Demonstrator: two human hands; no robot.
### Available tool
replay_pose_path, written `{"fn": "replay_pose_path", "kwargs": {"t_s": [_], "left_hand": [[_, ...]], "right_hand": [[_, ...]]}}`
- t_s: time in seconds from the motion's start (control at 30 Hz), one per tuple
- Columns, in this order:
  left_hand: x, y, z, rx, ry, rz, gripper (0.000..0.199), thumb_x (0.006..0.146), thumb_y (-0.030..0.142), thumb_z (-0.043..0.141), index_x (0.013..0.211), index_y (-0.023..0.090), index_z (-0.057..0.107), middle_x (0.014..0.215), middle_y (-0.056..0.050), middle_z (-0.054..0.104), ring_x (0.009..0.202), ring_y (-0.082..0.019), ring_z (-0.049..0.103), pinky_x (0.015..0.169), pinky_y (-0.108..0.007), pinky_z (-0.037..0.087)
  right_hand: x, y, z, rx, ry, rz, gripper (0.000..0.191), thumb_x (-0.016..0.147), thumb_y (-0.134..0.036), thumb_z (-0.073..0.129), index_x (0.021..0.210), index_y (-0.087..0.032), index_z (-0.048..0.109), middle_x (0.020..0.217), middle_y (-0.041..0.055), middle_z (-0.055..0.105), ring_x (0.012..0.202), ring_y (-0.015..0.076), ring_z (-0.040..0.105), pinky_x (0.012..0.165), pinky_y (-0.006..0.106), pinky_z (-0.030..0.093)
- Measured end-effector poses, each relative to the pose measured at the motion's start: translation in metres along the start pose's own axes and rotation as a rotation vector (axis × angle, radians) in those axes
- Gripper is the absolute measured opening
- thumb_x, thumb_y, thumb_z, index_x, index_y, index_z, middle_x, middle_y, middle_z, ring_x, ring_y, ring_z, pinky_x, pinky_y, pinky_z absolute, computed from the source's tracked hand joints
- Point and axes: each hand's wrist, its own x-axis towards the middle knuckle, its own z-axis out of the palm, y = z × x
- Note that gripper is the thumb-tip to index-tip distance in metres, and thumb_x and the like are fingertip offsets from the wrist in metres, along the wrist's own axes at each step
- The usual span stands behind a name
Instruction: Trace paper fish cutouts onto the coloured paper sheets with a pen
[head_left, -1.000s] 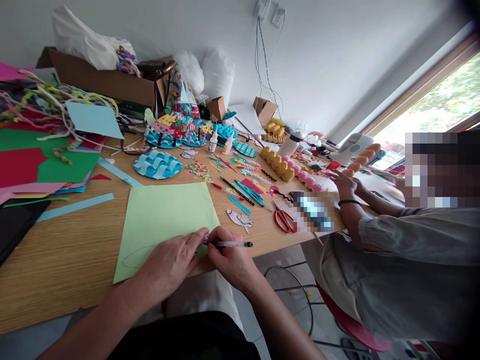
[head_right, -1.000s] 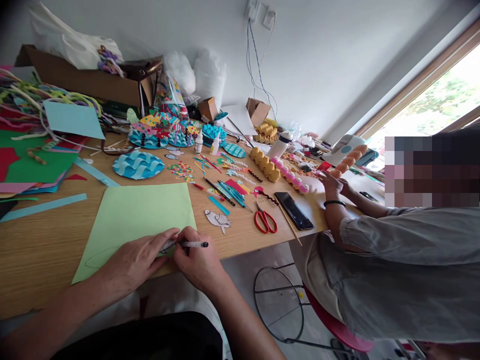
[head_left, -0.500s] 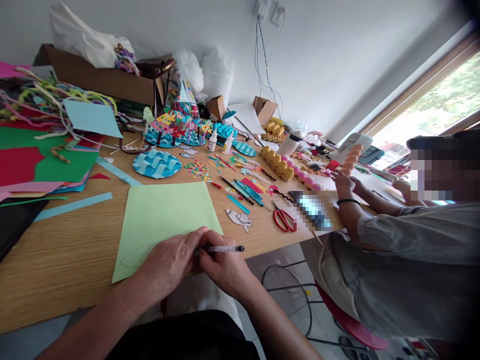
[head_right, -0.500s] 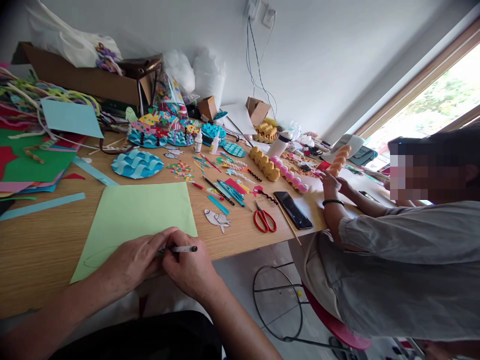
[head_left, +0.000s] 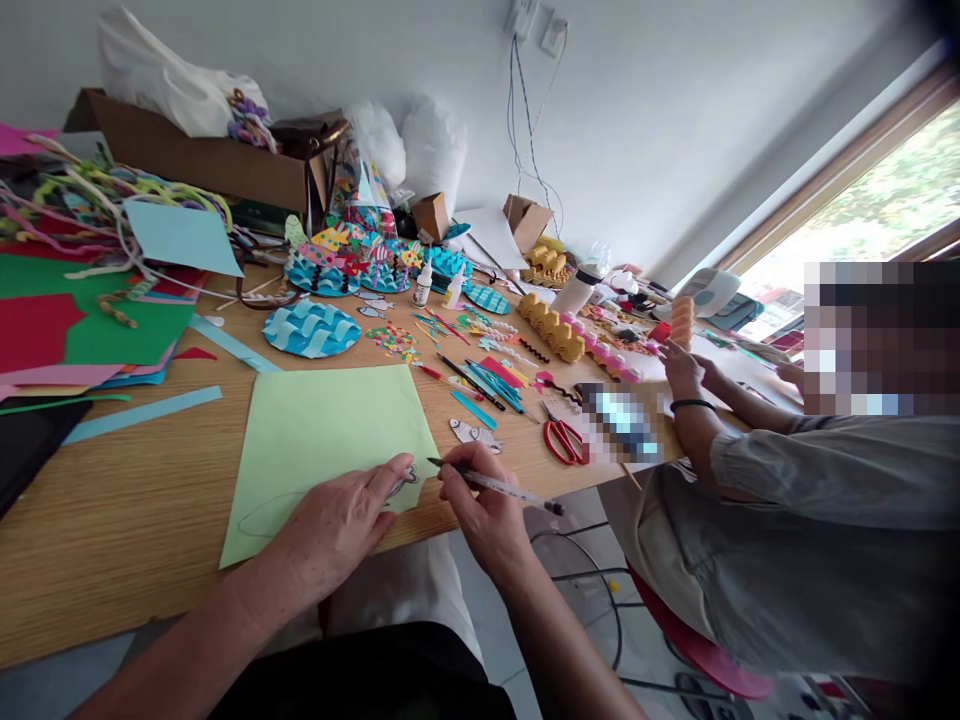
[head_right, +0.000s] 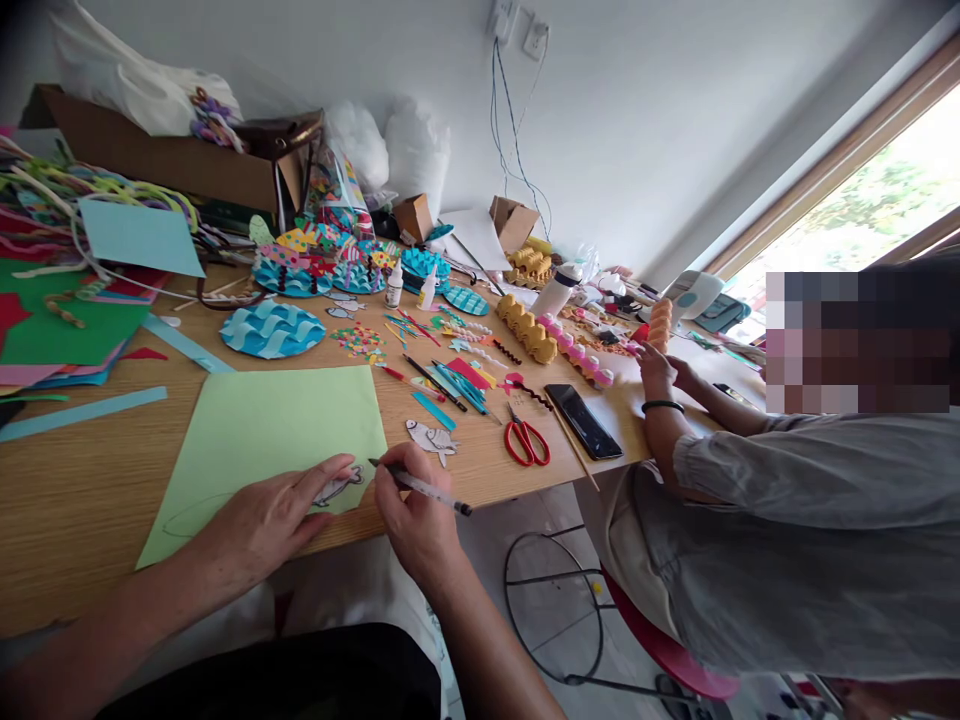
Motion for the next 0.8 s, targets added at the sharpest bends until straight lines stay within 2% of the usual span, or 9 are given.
{"fn": "replay_pose_path", "kwargs": {"t_s": [0.13, 0.27, 0.5, 0.63, 0.7, 0.8], "left_hand": [[0.002, 0.001, -0.001, 0.017, -0.021, -0.014, 0.057, 0.079, 0.01, 0.046, 0.132, 0.023, 0.031, 0.117, -0.008, 0.063, 0.104, -0.022, 0.061, 0.087, -0.037, 0.05], [0.002, 0.002, -0.001, 0.039, 0.001, 0.004, 0.056, 0.077, 0.009, 0.047, 0.13, 0.023, 0.033, 0.12, -0.007, 0.062, 0.103, -0.022, 0.061, 0.086, -0.036, 0.05], [0.001, 0.006, -0.001, 0.066, 0.052, 0.055, 0.05, 0.077, 0.005, 0.043, 0.125, 0.021, 0.038, 0.118, -0.008, 0.061, 0.103, -0.022, 0.061, 0.088, -0.038, 0.05], [-0.003, 0.004, -0.008, 0.017, 0.091, 0.097, 0.044, 0.082, 0.006, 0.034, 0.122, 0.02, 0.044, 0.123, -0.008, 0.056, 0.106, -0.019, 0.059, 0.09, -0.034, 0.049], [-0.003, 0.001, -0.015, -0.034, 0.068, 0.102, 0.045, 0.082, 0.004, 0.028, 0.12, 0.02, 0.048, 0.123, -0.008, 0.054, 0.106, -0.018, 0.058, 0.09, -0.031, 0.048], [-0.002, -0.003, -0.025, -0.126, -0.031, 0.122, 0.048, 0.078, 0.002, 0.027, 0.114, 0.02, 0.054, 0.113, -0.006, 0.059, 0.101, -0.017, 0.059, 0.09, -0.029, 0.048]], "right_hand": [[0.002, 0.003, 0.012, -0.035, 0.03, -0.023, 0.005, 0.082, -0.024, 0.05, 0.082, -0.02, 0.052, 0.069, 0.0019, 0.065, 0.064, 0.0152, 0.061, 0.058, 0.025, 0.044], [0.008, 0.004, 0.022, -0.096, 0.008, -0.048, 0.004, 0.081, -0.021, 0.048, 0.081, -0.02, 0.052, 0.068, 0.0024, 0.066, 0.063, 0.0162, 0.063, 0.061, 0.026, 0.045], [0.01, 0.007, 0.023, -0.292, -0.01, -0.1, 0.009, 0.081, -0.021, 0.045, 0.081, -0.02, 0.054, 0.069, 0.0029, 0.064, 0.064, 0.0172, 0.061, 0.059, 0.025, 0.041], [0.007, 0.007, 0.023, -0.326, -0.013, -0.127, 0.01, 0.082, -0.021, 0.045, 0.083, -0.02, 0.054, 0.074, 0.0029, 0.065, 0.067, 0.0166, 0.061, 0.06, 0.024, 0.04], [0.006, 0.008, 0.023, -0.312, -0.032, -0.115, 0.009, 0.083, -0.02, 0.045, 0.085, -0.021, 0.054, 0.075, 0.0024, 0.066, 0.067, 0.0163, 0.061, 0.061, 0.024, 0.04], [0.005, 0.009, 0.023, -0.309, -0.057, -0.093, 0.009, 0.083, -0.02, 0.045, 0.087, -0.021, 0.053, 0.077, 0.0025, 0.067, 0.069, 0.0169, 0.062, 0.064, 0.025, 0.04]]}}
